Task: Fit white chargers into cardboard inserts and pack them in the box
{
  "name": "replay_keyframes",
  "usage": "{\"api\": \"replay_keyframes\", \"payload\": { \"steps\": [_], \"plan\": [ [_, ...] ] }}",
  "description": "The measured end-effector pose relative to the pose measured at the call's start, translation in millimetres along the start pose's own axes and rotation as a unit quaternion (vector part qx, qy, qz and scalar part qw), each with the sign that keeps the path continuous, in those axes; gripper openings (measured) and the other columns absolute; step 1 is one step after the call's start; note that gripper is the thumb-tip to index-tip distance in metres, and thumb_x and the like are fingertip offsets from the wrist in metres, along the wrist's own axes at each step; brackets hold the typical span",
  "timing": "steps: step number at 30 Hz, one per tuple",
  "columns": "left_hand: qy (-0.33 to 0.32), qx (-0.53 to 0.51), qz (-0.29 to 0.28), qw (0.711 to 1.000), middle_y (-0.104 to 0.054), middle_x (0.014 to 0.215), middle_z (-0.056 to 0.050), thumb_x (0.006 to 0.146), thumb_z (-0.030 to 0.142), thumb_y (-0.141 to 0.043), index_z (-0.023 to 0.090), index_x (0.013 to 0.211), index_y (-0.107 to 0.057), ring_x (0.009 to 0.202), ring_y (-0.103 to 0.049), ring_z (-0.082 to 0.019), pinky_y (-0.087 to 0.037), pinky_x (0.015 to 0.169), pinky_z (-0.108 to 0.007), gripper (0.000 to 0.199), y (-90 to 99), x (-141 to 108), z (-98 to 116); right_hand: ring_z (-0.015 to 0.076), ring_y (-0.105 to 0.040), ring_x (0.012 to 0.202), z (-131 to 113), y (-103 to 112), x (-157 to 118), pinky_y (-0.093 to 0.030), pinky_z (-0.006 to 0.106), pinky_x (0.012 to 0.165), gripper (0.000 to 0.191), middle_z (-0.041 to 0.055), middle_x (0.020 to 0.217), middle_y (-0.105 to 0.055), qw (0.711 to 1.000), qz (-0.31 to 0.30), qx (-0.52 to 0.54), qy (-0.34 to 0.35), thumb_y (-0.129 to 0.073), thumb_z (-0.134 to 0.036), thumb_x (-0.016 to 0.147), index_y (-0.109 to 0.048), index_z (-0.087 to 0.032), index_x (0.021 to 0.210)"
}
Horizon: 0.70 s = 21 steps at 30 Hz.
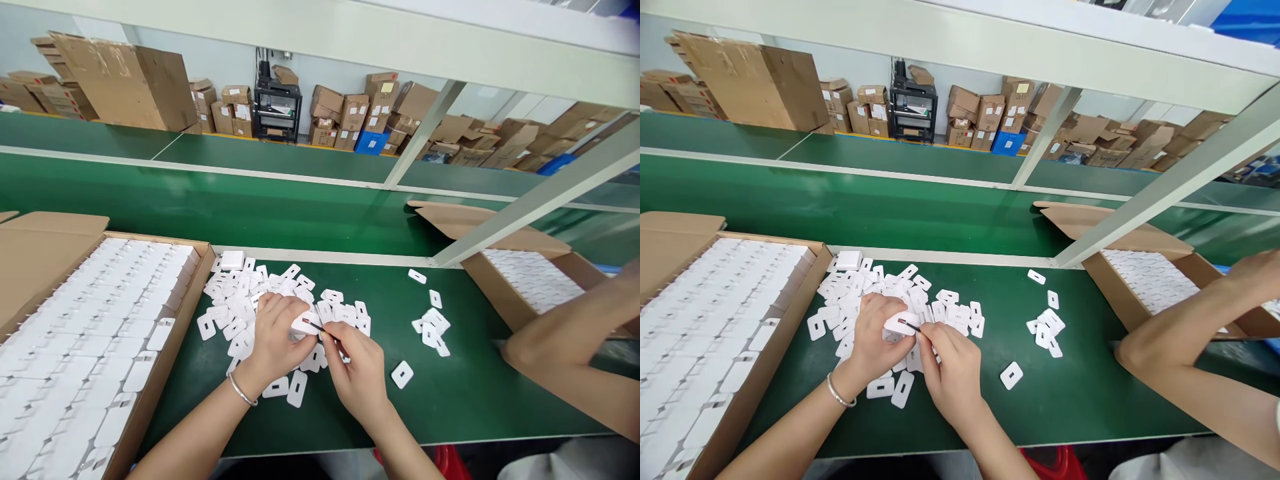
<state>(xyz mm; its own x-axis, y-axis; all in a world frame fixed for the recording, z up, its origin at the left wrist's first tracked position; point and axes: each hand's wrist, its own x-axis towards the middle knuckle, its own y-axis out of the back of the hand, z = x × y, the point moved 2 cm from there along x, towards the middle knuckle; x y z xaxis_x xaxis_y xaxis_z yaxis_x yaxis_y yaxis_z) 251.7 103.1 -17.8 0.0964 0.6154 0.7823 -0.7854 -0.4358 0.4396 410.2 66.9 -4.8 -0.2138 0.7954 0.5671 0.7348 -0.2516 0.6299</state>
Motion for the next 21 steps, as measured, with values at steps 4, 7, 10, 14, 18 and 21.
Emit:
{"api": "replay_keyframes", "payload": {
  "steps": [4,7,10,14,18,21],
  "plan": [
    [0.012,0.01,-0.003,1.0,-0.069,0.085,-0.001,0.074,0.014,-0.061,0.023,0.106,-0.054,0.072,-0.059,-0.02,-0.042,0.076,-0.038,0.034,-0.8,0,0,0.0133,-0.061,0.065,6,-7,-2,-0.047,0.026,0.059,0.011,0.0004,0.083,-0.07,0.996,-0.006,0.07,-0.048,-0.054,-0.015,0.101,-0.062,-0.023,0.102],
    [0.041,0.003,-0.012,0.999,-0.07,0.088,-0.002,0.075,0.018,-0.061,0.023,0.107,-0.053,0.075,-0.062,-0.022,-0.043,0.076,-0.038,0.033,-1.4,-1,-1,0.0125,-0.06,0.063,7,-11,-2,-0.047,0.024,0.057,0.01,-0.0003,0.082,-0.069,0.992,0.007,0.107,-0.072,-0.054,-0.018,0.101,-0.062,-0.023,0.102],
    [0.054,0.014,-0.015,0.998,-0.071,0.089,-0.002,0.075,0.019,-0.061,0.024,0.106,-0.053,0.077,-0.065,-0.023,-0.043,0.079,-0.04,0.033,-0.6,-1,-2,0.0126,-0.06,0.064,6,-14,-2,-0.047,0.025,0.057,0.011,-0.0001,0.082,-0.069,0.989,0.009,0.121,-0.084,-0.053,-0.019,0.101,-0.063,-0.023,0.102],
    [0.063,0.027,-0.031,0.997,-0.072,0.091,-0.002,0.075,0.02,-0.062,0.023,0.107,-0.053,0.079,-0.067,-0.024,-0.042,0.081,-0.041,0.033,-1.2,-2,-5,0.0127,-0.061,0.067,8,-13,-1,-0.05,0.023,0.057,0.007,0.0001,0.086,-0.067,0.978,0.002,0.164,-0.133,-0.057,-0.024,0.099,-0.062,-0.023,0.105],
    [0.045,0.006,-0.065,0.997,-0.073,0.093,-0.003,0.073,0.016,-0.06,0.023,0.109,-0.055,0.08,-0.067,-0.024,-0.042,0.082,-0.042,0.037,-6.7,-4,-3,0.0183,-0.065,0.09,10,-15,6,-0.058,0.026,0.068,0.043,0.0052,0.109,-0.065,0.966,-0.02,0.189,-0.175,-0.075,-0.031,0.086,-0.06,-0.026,0.126],
    [0.05,-0.003,-0.067,0.996,-0.073,0.092,-0.003,0.076,0.016,-0.059,0.023,0.112,-0.055,0.078,-0.067,-0.023,-0.044,0.082,-0.042,0.037,-9.9,-6,-3,0.0171,-0.061,0.084,10,-19,15,-0.053,0.024,0.059,0.03,0.0037,0.099,-0.059,0.959,-0.022,0.208,-0.193,-0.074,-0.032,0.087,-0.069,-0.025,0.115]
  ]
}}
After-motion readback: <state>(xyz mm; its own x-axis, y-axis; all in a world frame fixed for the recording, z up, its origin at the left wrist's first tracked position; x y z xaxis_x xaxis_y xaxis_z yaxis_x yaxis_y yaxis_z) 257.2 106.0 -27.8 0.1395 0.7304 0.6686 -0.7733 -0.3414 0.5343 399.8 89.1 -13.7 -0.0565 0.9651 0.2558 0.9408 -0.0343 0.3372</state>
